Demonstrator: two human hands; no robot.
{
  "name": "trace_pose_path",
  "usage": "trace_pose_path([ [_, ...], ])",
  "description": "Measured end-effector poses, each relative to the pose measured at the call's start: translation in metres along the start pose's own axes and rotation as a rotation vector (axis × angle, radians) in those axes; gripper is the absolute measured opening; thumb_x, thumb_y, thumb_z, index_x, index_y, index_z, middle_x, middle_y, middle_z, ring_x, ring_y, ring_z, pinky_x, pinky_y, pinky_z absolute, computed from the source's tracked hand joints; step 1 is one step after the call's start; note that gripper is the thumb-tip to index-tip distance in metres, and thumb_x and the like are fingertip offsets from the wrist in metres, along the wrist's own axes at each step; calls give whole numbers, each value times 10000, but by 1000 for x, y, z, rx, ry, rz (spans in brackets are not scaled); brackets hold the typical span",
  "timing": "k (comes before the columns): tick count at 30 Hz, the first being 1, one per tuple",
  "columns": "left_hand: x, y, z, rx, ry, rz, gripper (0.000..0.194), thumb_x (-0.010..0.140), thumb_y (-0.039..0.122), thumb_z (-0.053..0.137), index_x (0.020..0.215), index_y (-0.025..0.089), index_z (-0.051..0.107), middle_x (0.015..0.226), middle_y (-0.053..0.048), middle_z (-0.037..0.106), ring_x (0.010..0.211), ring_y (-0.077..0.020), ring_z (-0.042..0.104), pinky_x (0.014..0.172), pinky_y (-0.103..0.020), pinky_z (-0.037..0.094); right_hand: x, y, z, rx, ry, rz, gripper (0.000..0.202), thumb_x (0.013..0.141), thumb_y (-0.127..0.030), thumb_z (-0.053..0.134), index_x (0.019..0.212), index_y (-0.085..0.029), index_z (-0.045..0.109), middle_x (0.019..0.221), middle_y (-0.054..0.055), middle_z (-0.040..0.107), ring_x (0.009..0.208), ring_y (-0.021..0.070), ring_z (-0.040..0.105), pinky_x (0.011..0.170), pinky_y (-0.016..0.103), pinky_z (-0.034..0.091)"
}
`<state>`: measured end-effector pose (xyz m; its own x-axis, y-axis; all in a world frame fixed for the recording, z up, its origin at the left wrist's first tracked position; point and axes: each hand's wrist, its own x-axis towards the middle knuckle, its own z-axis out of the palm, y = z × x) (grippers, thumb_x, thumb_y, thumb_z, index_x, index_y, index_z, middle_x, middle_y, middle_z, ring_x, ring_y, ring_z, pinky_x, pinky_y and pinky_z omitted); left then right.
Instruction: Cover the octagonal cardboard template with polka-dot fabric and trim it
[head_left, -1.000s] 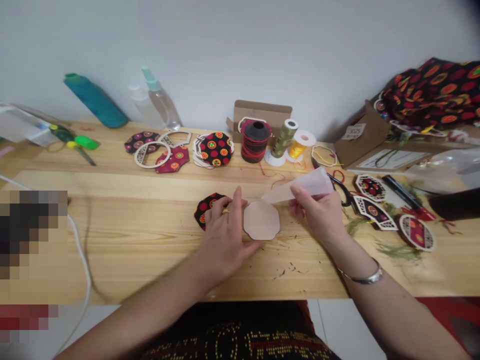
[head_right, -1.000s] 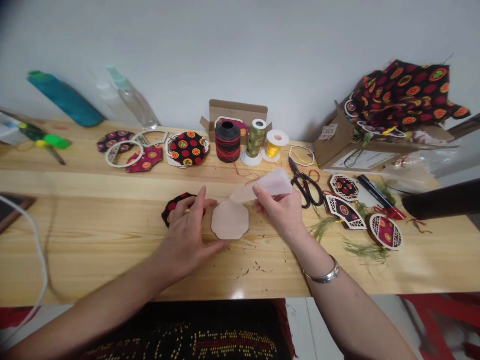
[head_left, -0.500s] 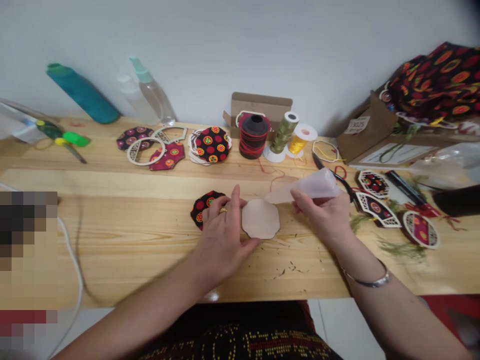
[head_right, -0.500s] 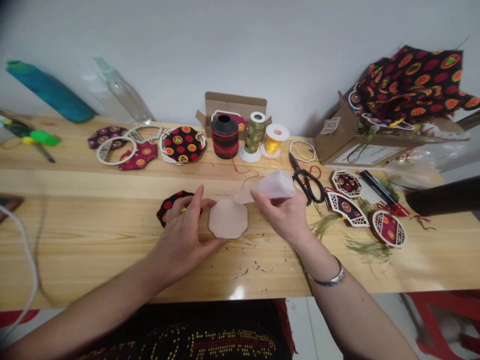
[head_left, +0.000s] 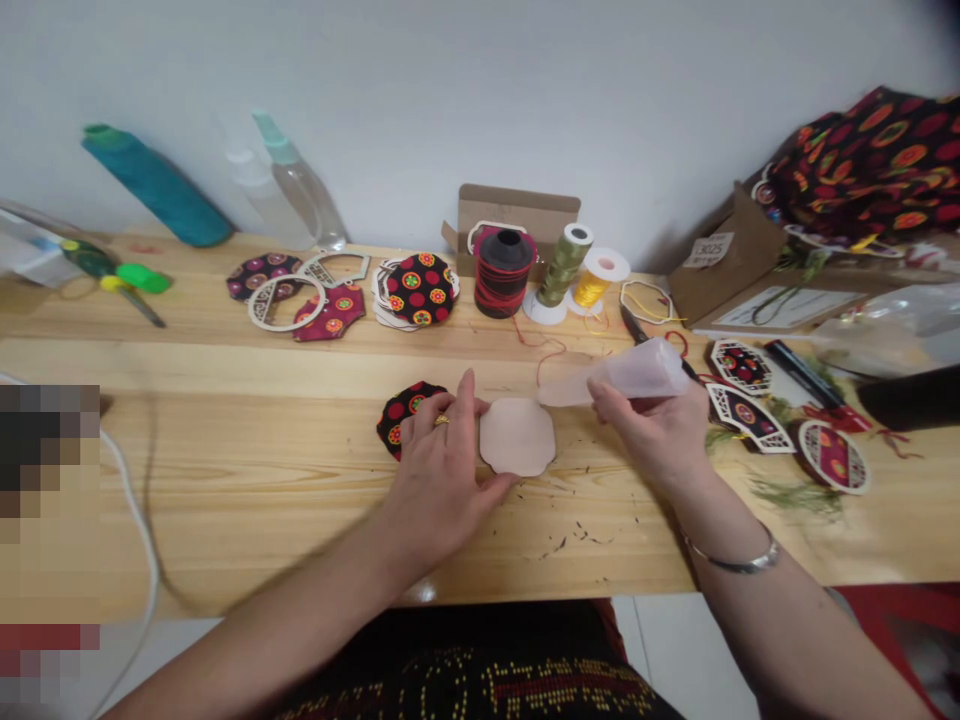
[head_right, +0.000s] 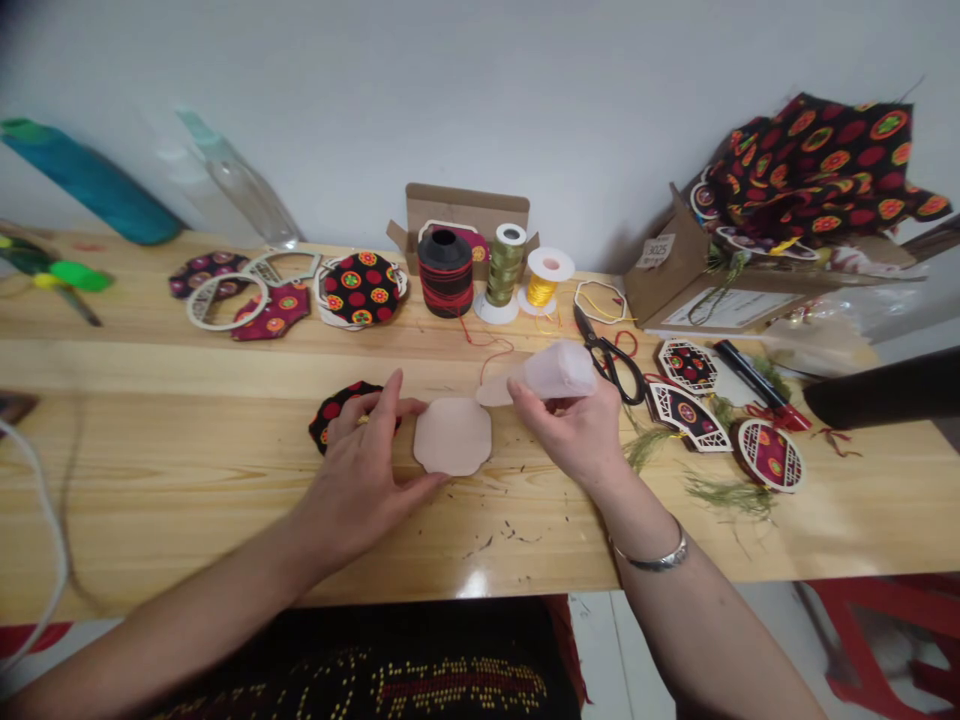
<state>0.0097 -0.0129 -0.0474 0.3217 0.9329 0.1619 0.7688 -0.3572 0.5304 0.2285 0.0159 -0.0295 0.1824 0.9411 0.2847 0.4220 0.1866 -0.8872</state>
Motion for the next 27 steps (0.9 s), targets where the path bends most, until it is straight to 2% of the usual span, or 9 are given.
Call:
trace_pose_path([
  [7,0,0,0,21,2,-1,1037,746,368,702,1493,135,22,1222,-126,618,1154,-353,400,982,-530,308,0,-1,-1,52,-1,27,185,704,-290,729,684,-165,595,603,9,604,492,126,534,448,259,450],
  [20,1,0,0,21,30,3,1061,741,386,702,1495,173,-13,1197,-122,622,1127,-368,424,943,-544,325,-3,0,-3,-17,-21,-58,153,659,-225,734,624,-207,587,540,-16,565,463,128,487,435,269,424],
  [27,1,0,0,23,33,2,1064,741,382,704,1495,168,-15,1193,-122,621,1131,-359,416,947,-535,324,-6,-10,-7,-51,-100,-116,137,677,-246,689,618,-211,571,524,-14,563,445,125,498,398,253,415],
])
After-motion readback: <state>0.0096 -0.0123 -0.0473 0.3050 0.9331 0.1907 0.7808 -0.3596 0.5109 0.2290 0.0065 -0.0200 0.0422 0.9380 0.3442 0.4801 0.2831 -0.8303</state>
